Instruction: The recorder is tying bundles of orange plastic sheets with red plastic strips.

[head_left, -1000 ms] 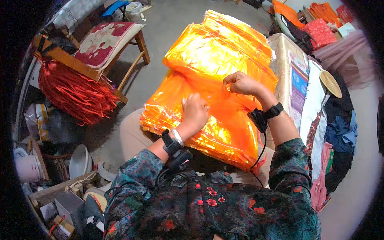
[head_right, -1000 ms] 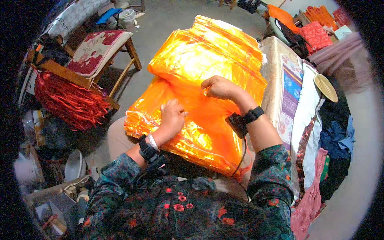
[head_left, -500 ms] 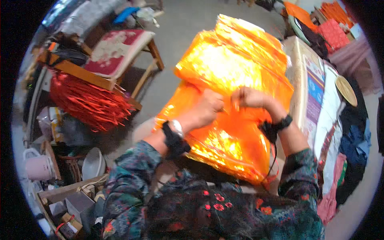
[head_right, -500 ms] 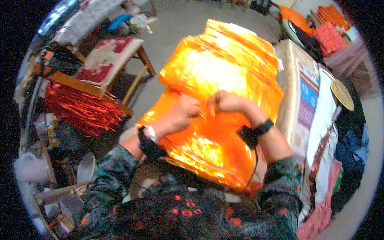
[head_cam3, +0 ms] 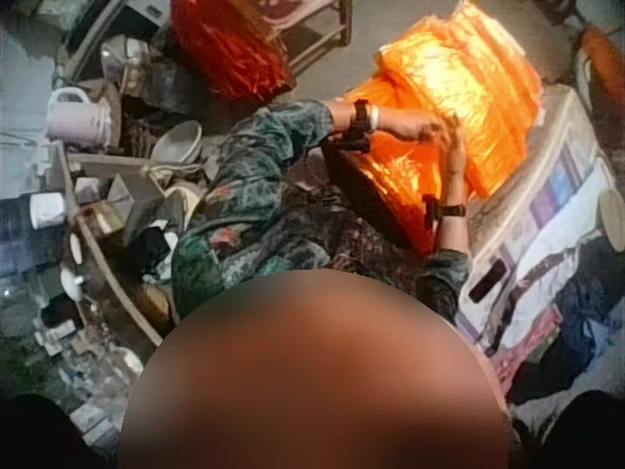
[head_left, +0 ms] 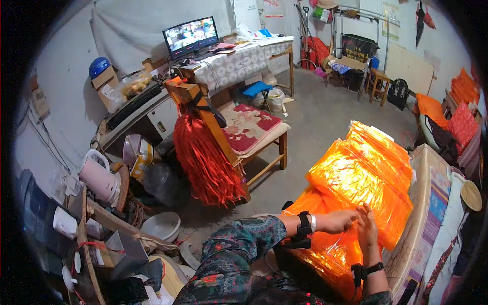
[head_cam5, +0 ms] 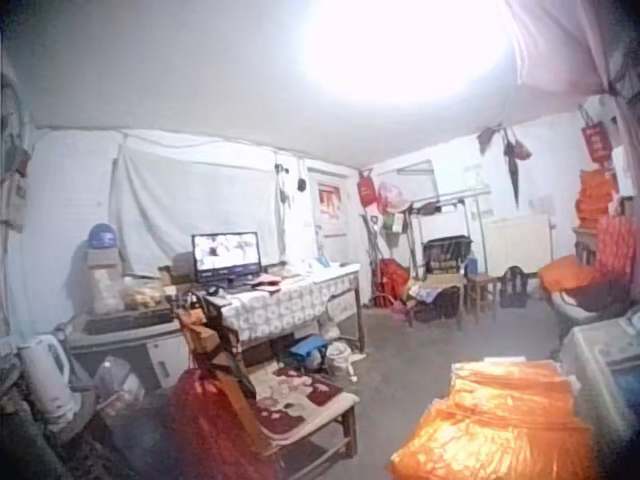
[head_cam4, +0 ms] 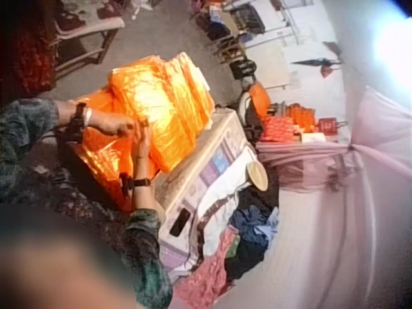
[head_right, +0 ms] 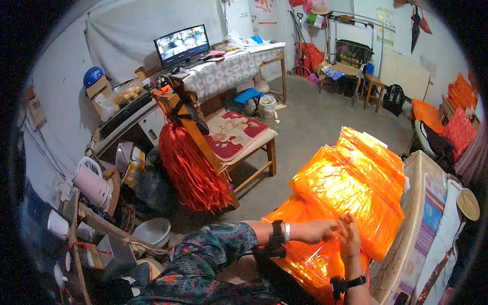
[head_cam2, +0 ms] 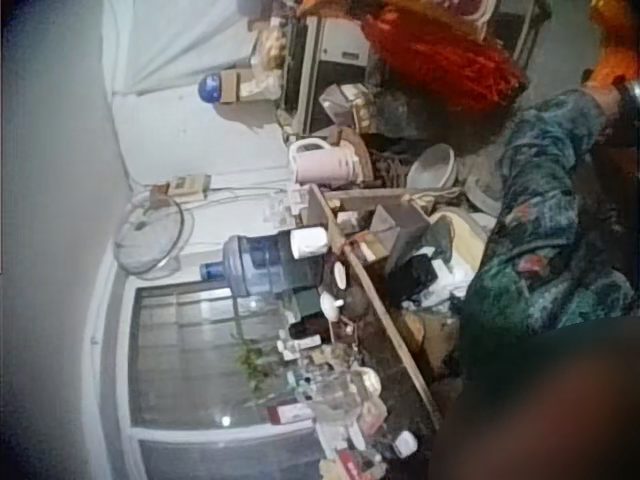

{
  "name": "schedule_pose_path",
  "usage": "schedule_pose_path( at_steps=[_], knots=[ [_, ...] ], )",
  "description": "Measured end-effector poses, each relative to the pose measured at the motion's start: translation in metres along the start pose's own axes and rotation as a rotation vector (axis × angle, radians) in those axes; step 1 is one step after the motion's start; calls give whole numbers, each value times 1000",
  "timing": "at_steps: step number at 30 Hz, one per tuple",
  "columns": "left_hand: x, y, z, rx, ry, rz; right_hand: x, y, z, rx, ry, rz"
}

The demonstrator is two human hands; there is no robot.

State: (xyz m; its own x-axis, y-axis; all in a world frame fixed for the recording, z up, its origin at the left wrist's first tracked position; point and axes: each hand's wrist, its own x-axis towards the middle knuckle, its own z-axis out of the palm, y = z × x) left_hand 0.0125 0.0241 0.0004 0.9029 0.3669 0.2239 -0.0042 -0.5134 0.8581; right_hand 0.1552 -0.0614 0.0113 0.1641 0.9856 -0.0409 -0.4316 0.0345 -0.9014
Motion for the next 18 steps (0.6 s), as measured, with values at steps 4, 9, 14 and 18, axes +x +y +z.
schedule_pose_path(
  at_steps=[4,9,14,18],
  knots=[
    [-4,-10,3,132,149,-13,-30,10,-6,-613,225,-84],
    [-9,-4,15,291,281,27,-45,14,33,-164,76,396],
    [-6,-16,24,-23,485,-63,-25,26,15,26,104,541],
    [-21,-9,40,132,442,100,-95,32,13,36,6,583]
  ],
)
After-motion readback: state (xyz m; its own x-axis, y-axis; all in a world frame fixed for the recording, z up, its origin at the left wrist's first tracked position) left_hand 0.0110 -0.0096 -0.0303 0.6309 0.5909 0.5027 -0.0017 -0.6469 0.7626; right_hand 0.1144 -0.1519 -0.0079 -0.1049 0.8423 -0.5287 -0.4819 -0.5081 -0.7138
